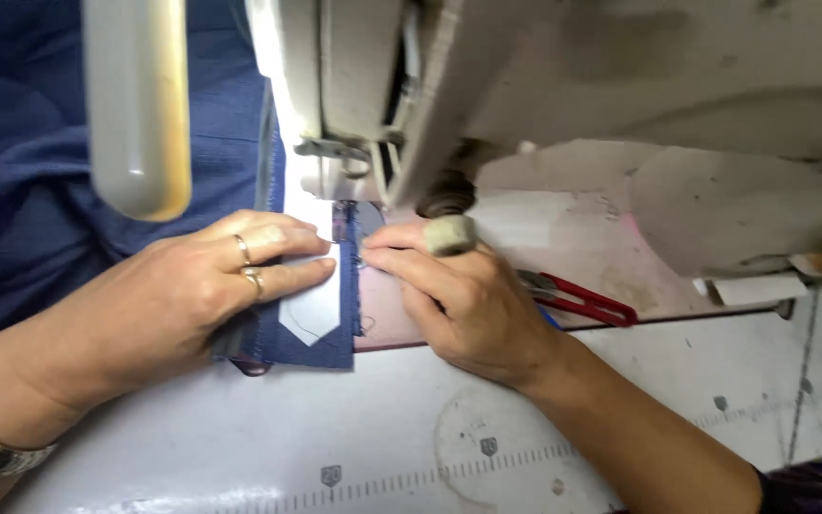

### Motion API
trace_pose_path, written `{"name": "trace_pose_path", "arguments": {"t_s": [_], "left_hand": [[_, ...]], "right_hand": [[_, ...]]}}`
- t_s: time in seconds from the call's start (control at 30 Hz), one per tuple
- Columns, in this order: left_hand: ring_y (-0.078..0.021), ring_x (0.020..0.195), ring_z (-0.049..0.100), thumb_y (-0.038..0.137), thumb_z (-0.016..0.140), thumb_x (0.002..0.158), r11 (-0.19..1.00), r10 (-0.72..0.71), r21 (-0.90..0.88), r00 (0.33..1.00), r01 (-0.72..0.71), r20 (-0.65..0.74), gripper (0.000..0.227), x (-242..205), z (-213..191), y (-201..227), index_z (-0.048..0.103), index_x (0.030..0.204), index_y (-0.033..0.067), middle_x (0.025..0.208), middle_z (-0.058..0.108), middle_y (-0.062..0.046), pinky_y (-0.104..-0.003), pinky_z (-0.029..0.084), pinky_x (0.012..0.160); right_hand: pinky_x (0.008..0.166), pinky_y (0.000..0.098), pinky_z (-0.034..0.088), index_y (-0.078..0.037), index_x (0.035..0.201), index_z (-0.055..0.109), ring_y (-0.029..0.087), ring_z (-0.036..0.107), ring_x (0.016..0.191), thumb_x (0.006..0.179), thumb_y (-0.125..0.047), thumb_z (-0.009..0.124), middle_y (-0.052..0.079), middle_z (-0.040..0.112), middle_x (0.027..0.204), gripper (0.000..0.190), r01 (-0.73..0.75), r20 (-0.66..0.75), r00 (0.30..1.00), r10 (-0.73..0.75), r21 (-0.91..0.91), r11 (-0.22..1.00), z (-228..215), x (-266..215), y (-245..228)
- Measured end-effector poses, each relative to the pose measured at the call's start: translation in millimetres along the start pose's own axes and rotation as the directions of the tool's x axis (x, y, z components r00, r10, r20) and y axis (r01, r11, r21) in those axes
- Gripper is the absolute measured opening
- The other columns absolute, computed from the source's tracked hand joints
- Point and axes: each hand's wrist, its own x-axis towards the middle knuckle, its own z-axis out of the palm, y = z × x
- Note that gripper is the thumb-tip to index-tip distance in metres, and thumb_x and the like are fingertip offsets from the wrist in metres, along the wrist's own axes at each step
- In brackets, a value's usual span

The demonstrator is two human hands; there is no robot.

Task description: Trimming, aligning, and sewing fabric pieces using an industrial sewing machine and hand tools.

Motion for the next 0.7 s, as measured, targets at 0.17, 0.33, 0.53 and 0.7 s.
{"name": "trace_pose_path", "arguments": {"t_s": [0.17,0.33,0.53,0.7], "left_hand": [[-0.0284,0.122,0.051,0.024,0.07,0.074,0.998,-0.037,0.055,0.999,0.036,0.025,0.059,0.4,3.5,5.2,0.056,0.131,0.0167,0.134,0.055,-0.007,-0.039,0.05,0.084],[-0.0341,0.12,0.052,0.008,0.051,0.086,1.0,0.001,-0.005,1.0,-0.001,-0.006,0.042,2.4,-2.9,7.7,0.058,0.128,0.0089,0.13,0.056,-0.016,-0.04,0.041,0.099],[-0.0354,0.117,0.054,0.004,0.047,0.089,0.998,0.048,-0.039,0.998,-0.049,-0.037,0.039,1.7,-4.4,5.3,0.058,0.127,0.0053,0.128,0.057,-0.018,-0.04,0.044,0.098],[-0.0331,0.116,0.055,0.006,0.049,0.086,0.999,0.037,-0.037,0.999,-0.036,0.013,0.043,2.4,-6.8,3.3,0.056,0.128,0.0064,0.129,0.054,-0.017,-0.04,0.047,0.09]], "right_hand": [[0.093,0.0425,0.049,0.007,0.11,0.061,0.033,0.062,0.103,0.083,0.013,0.043,0.019,0.063,0.112,0.033,0.02,-0.005,1.0,-0.02,-0.011,1.0,-3.3,-3.6,-3.6],[0.098,0.0407,0.047,0.004,0.111,0.064,0.032,0.062,0.106,0.087,0.008,0.044,0.019,0.064,0.113,0.031,0.001,-0.062,0.998,-0.004,-0.036,0.999,-3.0,-1.0,-3.2],[0.093,0.0375,0.048,0.005,0.112,0.064,0.032,0.064,0.104,0.081,0.014,0.044,0.021,0.065,0.113,0.037,-0.026,-0.073,0.997,0.018,-0.101,0.995,-3.1,8.6,-11.5],[0.097,0.0367,0.05,0.003,0.116,0.062,0.032,0.061,0.109,0.087,0.009,0.046,0.016,0.062,0.12,0.033,0.057,0.066,0.996,-0.052,-0.077,0.995,-3.5,13.3,-14.7]]}}
